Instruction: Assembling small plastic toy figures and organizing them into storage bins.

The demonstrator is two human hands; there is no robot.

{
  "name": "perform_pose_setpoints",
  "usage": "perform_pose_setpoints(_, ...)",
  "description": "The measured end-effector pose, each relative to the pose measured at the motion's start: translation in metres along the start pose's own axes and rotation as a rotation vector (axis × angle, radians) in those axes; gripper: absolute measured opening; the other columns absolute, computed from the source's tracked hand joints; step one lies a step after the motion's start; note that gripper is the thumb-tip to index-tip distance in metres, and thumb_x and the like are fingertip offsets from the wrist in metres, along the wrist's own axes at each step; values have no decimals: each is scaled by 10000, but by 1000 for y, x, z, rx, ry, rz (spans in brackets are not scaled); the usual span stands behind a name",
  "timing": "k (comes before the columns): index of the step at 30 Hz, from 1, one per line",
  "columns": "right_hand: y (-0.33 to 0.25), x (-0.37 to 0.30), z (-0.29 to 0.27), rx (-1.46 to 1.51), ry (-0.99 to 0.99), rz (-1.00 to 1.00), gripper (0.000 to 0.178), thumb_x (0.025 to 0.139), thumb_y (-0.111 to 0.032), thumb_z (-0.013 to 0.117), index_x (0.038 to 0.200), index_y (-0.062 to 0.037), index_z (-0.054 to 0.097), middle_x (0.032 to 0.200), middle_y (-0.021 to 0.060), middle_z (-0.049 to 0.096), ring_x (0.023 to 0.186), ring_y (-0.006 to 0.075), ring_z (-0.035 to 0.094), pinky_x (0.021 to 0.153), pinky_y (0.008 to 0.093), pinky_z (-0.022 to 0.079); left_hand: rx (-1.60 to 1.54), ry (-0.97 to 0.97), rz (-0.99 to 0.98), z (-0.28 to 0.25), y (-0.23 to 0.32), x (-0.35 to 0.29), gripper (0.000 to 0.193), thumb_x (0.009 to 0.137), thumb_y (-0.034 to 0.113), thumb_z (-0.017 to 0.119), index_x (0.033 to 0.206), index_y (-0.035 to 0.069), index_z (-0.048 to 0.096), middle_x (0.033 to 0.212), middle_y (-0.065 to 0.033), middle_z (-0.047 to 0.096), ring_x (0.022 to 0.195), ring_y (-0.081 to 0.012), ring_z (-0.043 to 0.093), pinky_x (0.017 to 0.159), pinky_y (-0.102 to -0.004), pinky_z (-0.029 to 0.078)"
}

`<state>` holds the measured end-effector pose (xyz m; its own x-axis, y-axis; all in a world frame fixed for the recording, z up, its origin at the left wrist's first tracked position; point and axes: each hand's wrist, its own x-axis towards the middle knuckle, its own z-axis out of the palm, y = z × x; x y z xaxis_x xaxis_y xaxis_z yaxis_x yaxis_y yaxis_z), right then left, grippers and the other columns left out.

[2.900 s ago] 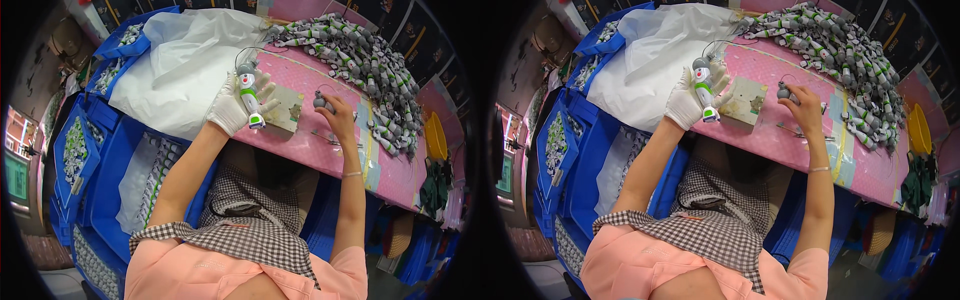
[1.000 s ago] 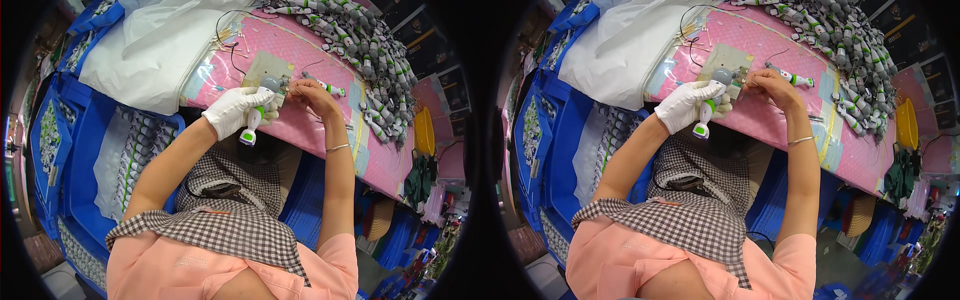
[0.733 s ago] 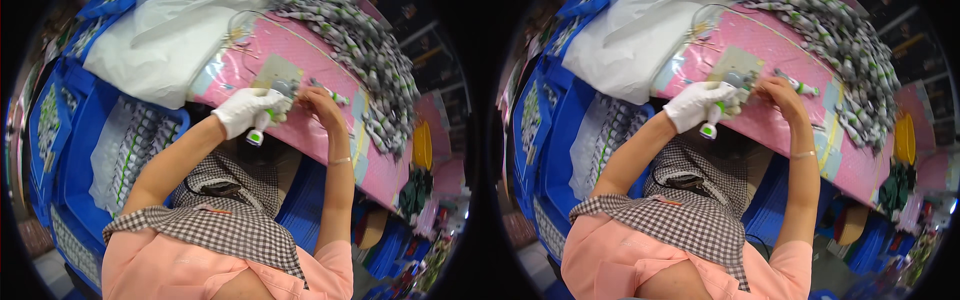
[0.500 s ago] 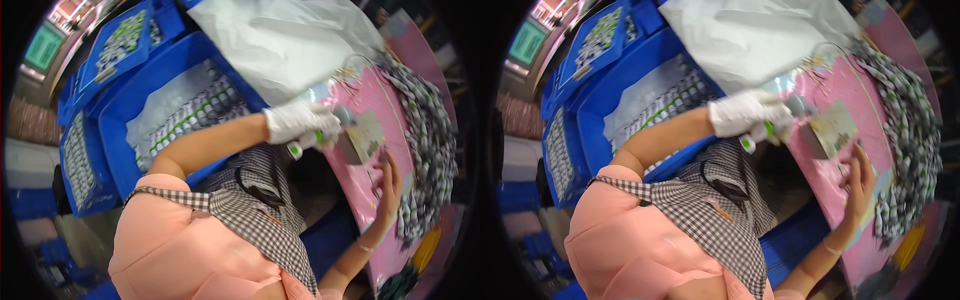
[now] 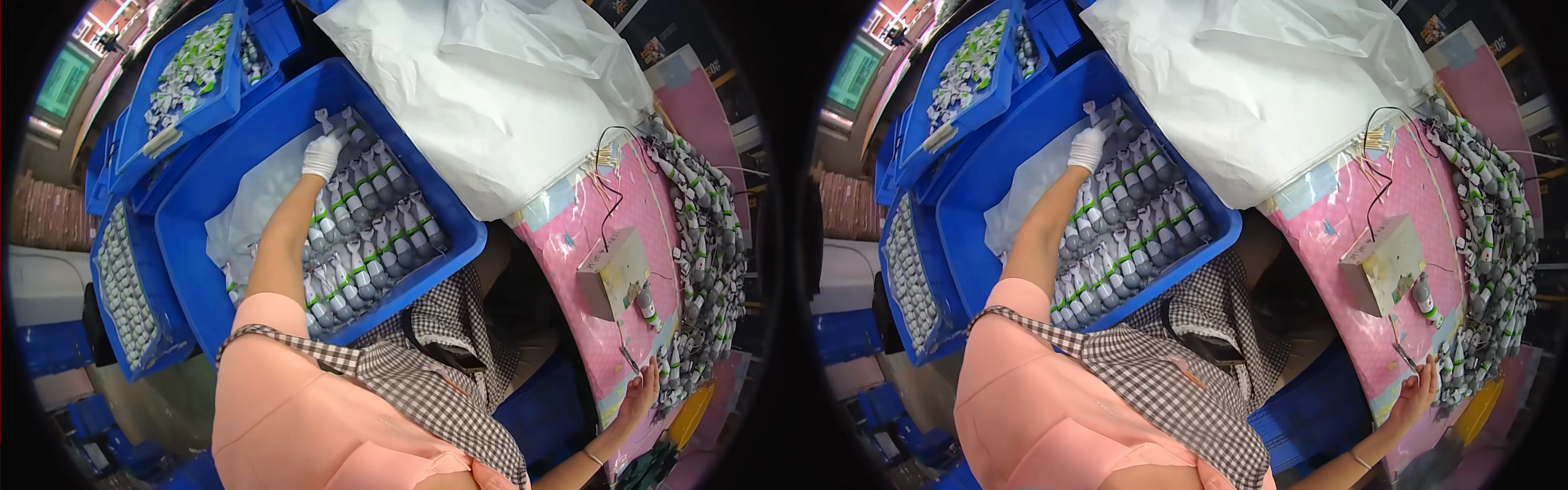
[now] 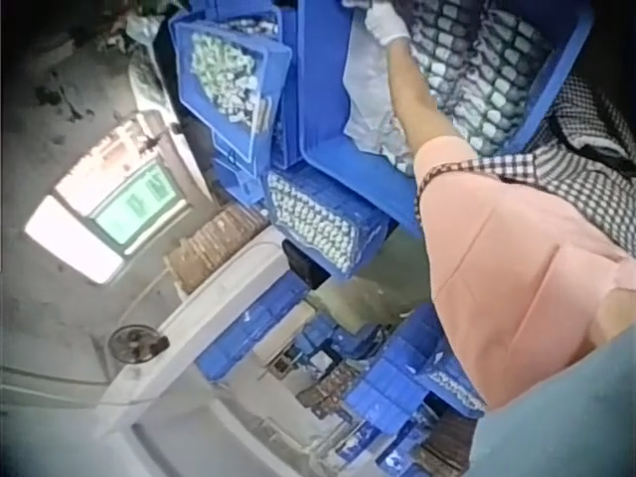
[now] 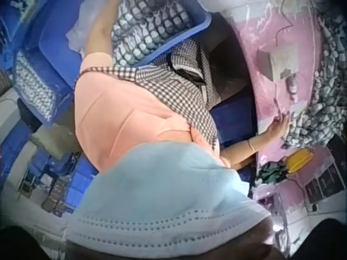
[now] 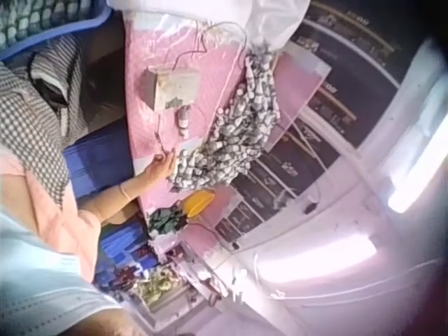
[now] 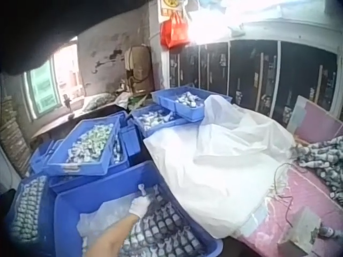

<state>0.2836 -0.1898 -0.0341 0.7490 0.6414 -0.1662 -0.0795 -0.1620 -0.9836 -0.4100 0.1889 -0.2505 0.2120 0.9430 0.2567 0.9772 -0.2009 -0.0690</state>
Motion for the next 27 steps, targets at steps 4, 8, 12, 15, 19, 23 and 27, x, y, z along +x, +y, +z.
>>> perform_pose_setpoints(4, -14, -24, -34, -50, 54, -3, 299, 905, -133, 571, 1181, -18, 564, 867, 2, 610, 564, 26, 490, 471, 129, 359, -88, -193, -70, 21, 19, 19, 388, 824, 69, 454, 1169, 212, 560, 1120, -95, 602, 894, -309, 625, 763, -416, 510)
perform_pose_setpoints(8, -18, -12, -43, -170, 125, 34, 289, 891, -105, 555, 1170, -33, 581, 871, -18, 631, 579, 3, 485, 480, 141, 332, -277, -296, -240, 30, 44, 25, 323, 900, 112, 379, 1167, 83, 558, 1069, -216, 604, 947, -371, 600, 806, -464, 486)
perform_pose_setpoints(12, -23, 50, 37, -603, -37, -222, 312, 823, -175, 631, 1106, -43, 620, 930, 24, 644, 696, 75, 557, 589, 209, 445, -291, -173, -7, -22, -8, -2, 490, 783, 114, 569, 1268, 131, 498, 1190, -224, 544, 1092, -384, 525, 898, -424, 438)
perform_pose_setpoints(15, -25, 75, 41, -1069, -71, -857, 410, 707, -29, 586, 1116, -47, 589, 1124, 145, 604, 984, 303, 583, 900, 369, 439, -406, 288, -108, -59, 7, 31, 473, 791, 109, 560, 1259, 70, 503, 1095, -198, 605, 946, -368, 596, 834, -365, 469)
perform_pose_setpoints(19, -21, 83, 34, -1237, -97, -743, 361, 688, -3, 583, 1045, -41, 622, 1038, 138, 627, 964, 301, 584, 884, 386, 421, -1049, 481, -230, -178, 110, 52, 371, 899, 55, 530, 1264, 13, 485, 1158, -97, 595, 927, -159, 601, 832, -280, 481)
perform_pose_setpoints(23, -25, 73, 40, -987, 60, -907, 245, 741, -12, 585, 975, -35, 654, 840, 133, 643, 770, 270, 608, 694, 349, 464, -1263, 463, 7, -247, 224, 31, 301, 940, 159, 518, 1186, -12, 546, 1029, -106, 622, 843, -142, 599, 765, -277, 503)
perform_pose_setpoints(27, -38, 17, 91, -212, -202, -459, 173, 848, -83, 582, 979, 8, 648, 745, 68, 631, 591, 121, 554, 553, 248, 434, -1701, -362, 438, -262, 326, 6, 397, 971, 345, 425, 1076, -3, 584, 944, -101, 644, 869, -194, 623, 833, -335, 489)
